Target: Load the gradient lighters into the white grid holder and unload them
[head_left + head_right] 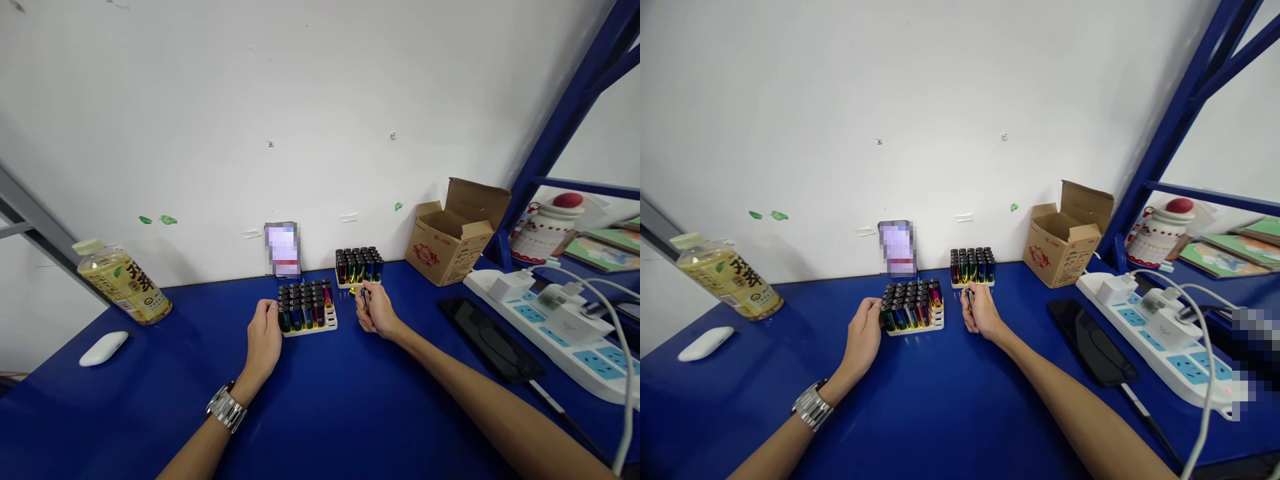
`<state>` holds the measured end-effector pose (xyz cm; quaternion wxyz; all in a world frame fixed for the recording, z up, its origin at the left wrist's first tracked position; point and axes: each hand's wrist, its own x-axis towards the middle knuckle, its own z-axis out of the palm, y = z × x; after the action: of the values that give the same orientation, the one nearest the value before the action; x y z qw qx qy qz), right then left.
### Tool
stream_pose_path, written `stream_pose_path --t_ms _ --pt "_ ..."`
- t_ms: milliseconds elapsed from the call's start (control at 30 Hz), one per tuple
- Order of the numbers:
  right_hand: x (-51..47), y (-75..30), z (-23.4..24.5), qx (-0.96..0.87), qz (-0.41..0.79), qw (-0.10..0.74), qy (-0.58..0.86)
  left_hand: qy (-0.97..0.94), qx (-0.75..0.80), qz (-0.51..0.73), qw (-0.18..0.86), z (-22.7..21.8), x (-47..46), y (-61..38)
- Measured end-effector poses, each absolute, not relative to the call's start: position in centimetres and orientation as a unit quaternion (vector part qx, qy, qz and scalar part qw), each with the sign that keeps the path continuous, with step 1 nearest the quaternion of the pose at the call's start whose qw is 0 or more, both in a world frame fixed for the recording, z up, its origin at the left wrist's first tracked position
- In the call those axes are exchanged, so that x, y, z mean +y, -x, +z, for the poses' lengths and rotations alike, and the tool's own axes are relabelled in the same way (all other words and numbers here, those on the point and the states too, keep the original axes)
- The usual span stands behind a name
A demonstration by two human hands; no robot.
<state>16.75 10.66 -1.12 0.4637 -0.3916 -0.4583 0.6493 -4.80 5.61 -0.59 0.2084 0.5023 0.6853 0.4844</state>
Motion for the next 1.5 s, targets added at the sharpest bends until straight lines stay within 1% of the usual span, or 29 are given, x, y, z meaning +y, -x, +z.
stream_pose_path --t_ms 233,300,400,500,567,700,767,900,1100,1300,1433,1500 --pt "10.8 -16.8 -1.2 -0.459 0.654 0.458 0.389 -0.503 0.686 0.483 0.207 -0.6 5.5 4.7" --pt "10.7 -16.7 -1.3 -0.465 0.654 0.476 0.36 -0.502 0.687 0.483 0.208 -0.6 5.5 4.8" --pt "10.6 -16.5 -1.2 -0.471 0.644 0.524 0.298 -0.5 0.689 0.481 0.209 -0.6 5.6 4.8" --pt "10.5 -16.5 -1.0 -0.475 0.633 0.545 0.278 -0.501 0.691 0.479 0.207 -0.6 5.6 4.8" --pt "10.5 -16.5 -0.9 -0.474 0.636 0.536 0.289 -0.504 0.69 0.478 0.203 -0.6 5.6 4.8" --pt "10.7 -16.6 -0.8 -0.439 0.681 0.465 0.357 -0.511 0.686 0.479 0.195 -0.6 5.6 4.8" --pt "10.7 -16.6 -0.7 -0.413 0.691 0.452 0.385 -0.514 0.685 0.478 0.193 -0.7 5.6 4.8" --pt "10.7 -16.5 -0.4 -0.4 0.665 0.477 0.413 -0.516 0.685 0.479 0.188 -0.8 5.6 4.8" --pt "10.5 -16.3 -0.1 -0.394 0.658 0.477 0.43 -0.513 0.689 0.476 0.186 -0.5 5.5 4.7" --pt "10.5 -16.3 -0.5 -0.415 0.668 0.476 0.393 -0.514 0.693 0.471 0.182 -0.5 5.5 4.7" --pt "10.5 -16.3 -1.1 -0.433 0.635 0.496 0.405 -0.517 0.69 0.474 0.18 -0.7 5.6 4.8" --pt "10.5 -16.3 -1.4 -0.455 0.636 0.497 0.376 -0.519 0.687 0.475 0.179 -0.7 5.6 4.8"
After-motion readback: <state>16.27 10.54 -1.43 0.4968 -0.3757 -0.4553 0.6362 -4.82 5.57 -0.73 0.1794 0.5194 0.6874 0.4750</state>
